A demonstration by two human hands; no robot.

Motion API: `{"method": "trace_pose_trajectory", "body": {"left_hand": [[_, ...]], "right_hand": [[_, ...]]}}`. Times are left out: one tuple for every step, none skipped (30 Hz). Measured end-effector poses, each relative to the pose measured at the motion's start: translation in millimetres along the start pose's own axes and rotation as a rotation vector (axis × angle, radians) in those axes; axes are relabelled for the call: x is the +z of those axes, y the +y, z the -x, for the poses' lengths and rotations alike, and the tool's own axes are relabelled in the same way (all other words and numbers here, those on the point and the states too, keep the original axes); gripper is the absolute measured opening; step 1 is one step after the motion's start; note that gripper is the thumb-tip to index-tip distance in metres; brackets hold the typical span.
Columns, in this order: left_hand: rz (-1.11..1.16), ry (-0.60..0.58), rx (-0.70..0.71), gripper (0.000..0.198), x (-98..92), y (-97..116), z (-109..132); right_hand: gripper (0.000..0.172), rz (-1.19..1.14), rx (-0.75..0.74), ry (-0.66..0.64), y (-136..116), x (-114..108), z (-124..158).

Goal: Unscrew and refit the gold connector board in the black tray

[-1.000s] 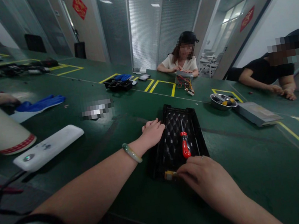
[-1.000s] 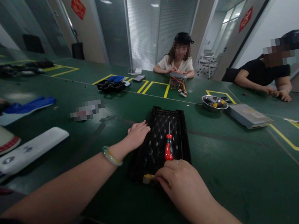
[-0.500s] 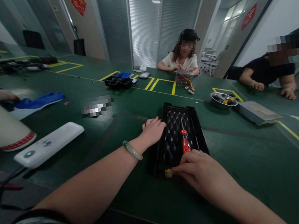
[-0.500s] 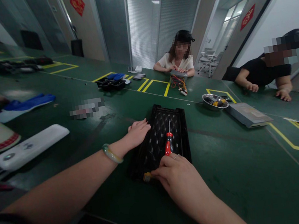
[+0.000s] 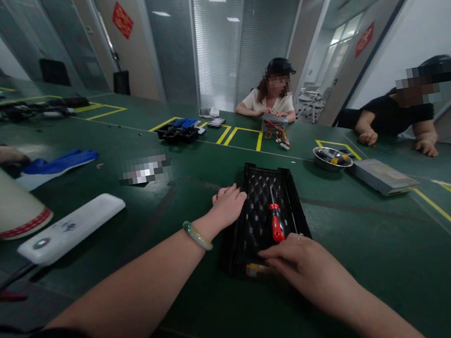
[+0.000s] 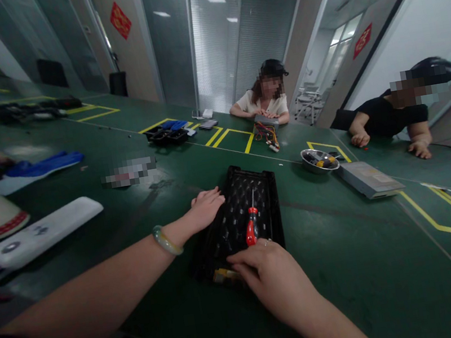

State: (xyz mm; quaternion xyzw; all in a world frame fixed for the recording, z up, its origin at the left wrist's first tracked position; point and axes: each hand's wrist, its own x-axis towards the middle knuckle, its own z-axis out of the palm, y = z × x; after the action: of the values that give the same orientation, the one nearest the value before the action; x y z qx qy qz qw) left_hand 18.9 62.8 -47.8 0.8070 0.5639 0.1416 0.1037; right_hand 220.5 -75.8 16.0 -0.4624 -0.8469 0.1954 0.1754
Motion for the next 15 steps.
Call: {"method": "trace_pose_trajectory", "body": {"left_hand": [[0.001,-0.001,-0.002,0.041,0.0,0.0,0.0],[0.003,-0.002,-0.003,0.041,0.3,-0.2,0.1],[0.006,-0.003,-0.004,0.04,0.7,-0.6,0.1],[0.008,-0.005,-0.004,0.039,1.3,-1.0,0.1],[0.012,-0.007,-0.005,0.039,1.9,-1.6,0.0],[0.016,-0.009,-0.006,0.039,2.5,-2.0,-0.1],[0.019,-0.01,-0.008,0.039,3.0,-2.5,-0.3],[0.021,-0.01,-0.009,0.039,3.5,-2.8,-0.5],[0.022,-0.008,-0.009,0.039,3.9,-3.0,-0.7],[0.023,-0.006,-0.009,0.038,4.2,-3.1,-0.9],[0.022,-0.004,-0.009,0.038,4.4,-3.1,-1.0],[0.021,-0.003,-0.008,0.037,4.5,-3.2,-1.0],[0.02,-0.002,-0.007,0.037,4.5,-3.2,-0.9],[0.017,-0.001,-0.006,0.037,4.5,-3.3,-0.8],[0.015,0.0,-0.005,0.037,4.4,-3.4,-0.6]], "right_hand": [[0.024,0.005,0.022,0.058,5.8,-2.0,-1.0],[0.026,0.031,0.046,0.119,12.9,-4.0,-2.5],[0.028,0.076,0.064,0.169,20.8,-6.0,-4.4],[0.031,0.139,0.077,0.195,28.7,-7.9,-6.5],[0.035,0.204,0.081,0.203,35.9,-9.5,-8.8],[0.04,0.265,0.077,0.191,41.8,-10.7,-11.1],[0.044,0.32,0.064,0.167,45.9,-11.6,-13.4],[0.049,0.37,0.041,0.135,48.0,-12.1,-15.8],[0.053,0.416,0.014,0.101,48.4,-12.3,-18.1],[0.056,0.459,-0.017,0.063,47.4,-12.5,-20.4],[0.059,0.498,-0.047,0.022,45.5,-12.6,-22.5],[0.06,0.529,-0.071,-0.015,43.3,-13.0,-24.5],[0.06,0.549,-0.086,-0.044,41.2,-13.6,-26.2],[0.058,0.557,-0.093,-0.063,39.6,-14.6,-27.5],[0.056,0.557,-0.096,-0.069,38.6,-15.8,-28.3]]}}
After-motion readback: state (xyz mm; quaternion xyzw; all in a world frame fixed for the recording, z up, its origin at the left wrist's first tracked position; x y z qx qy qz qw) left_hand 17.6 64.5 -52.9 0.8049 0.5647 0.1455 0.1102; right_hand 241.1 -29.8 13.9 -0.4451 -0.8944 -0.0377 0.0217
